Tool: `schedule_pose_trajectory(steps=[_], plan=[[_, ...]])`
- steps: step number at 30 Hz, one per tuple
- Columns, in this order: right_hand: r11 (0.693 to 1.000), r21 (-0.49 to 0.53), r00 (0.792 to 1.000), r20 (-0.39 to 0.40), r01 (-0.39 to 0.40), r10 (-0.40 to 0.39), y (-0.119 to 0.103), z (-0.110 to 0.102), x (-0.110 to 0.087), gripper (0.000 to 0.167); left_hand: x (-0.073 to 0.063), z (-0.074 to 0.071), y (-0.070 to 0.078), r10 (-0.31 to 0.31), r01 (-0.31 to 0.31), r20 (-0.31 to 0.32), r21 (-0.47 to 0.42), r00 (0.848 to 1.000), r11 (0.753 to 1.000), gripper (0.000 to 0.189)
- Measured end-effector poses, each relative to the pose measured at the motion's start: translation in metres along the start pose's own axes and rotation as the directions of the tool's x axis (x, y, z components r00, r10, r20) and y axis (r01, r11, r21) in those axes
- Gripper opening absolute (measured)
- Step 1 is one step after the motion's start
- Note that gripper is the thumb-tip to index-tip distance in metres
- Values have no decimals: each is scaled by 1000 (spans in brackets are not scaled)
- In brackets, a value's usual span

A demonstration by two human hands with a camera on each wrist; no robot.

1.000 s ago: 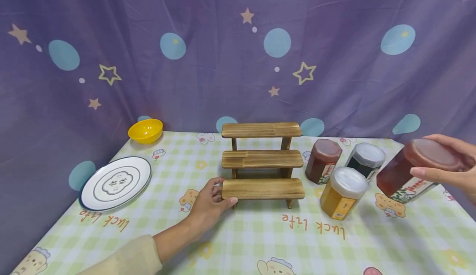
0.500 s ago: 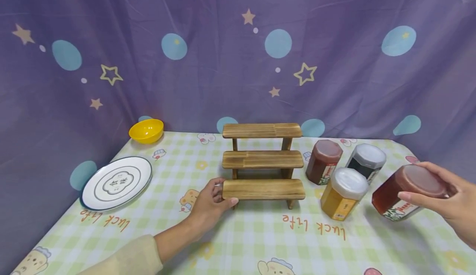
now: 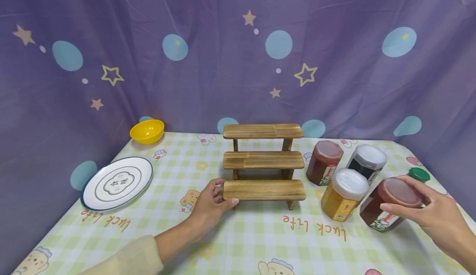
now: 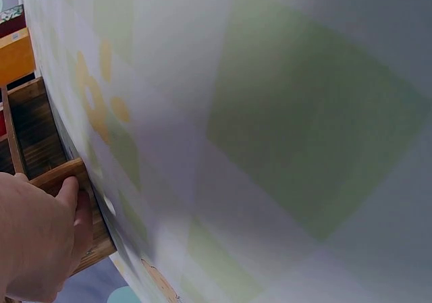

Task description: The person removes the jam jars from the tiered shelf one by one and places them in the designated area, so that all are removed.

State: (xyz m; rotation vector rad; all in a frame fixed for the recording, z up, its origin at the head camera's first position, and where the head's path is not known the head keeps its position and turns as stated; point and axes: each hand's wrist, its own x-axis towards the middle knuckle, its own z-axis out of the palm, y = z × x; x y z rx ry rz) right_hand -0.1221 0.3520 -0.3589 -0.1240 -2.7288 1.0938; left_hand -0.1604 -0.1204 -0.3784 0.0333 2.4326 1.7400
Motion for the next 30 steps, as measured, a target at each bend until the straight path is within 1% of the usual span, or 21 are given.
schedule_pose_trajectory(steps=[5,12,18,21,22,25,27,28,30], plan=[[1000,-18,1000,30,5,-4,0,1,3,78,0,0,0,0,0,1,-7,1000,1000,71],[1000,-11,999,52,6,-5,2,2,4,76,1,0,0,4,-4,8,-9,1000,1000,72],[1000,-20,996,89,-25,26,-6,1,4,77,1,-1,0,2,-1,12,-18,1000,1000,73],[999,-39,996,92,-19,23,-7,1,4,79,2,-1,0,5,-5,11,-18,1000,1000,73],[999,-33,996,89,-18,20,-6,1,5,79,3,-1,0,6,-5,10,-17,1000,1000,72],[999,51,994,108,-12,7,-2,3,4,71,3,-1,0,7,-6,6,-16,1000,1000,72],[996,94,992,123,-14,2,1,3,4,70,3,-1,0,6,-6,5,-21,1000,1000,72],[995,97,992,129,-19,7,2,3,4,70,3,0,0,6,-6,5,-23,1000,1000,72],[997,68,992,125,-27,19,-1,2,5,69,3,0,0,7,-7,4,-28,1000,1000,72]])
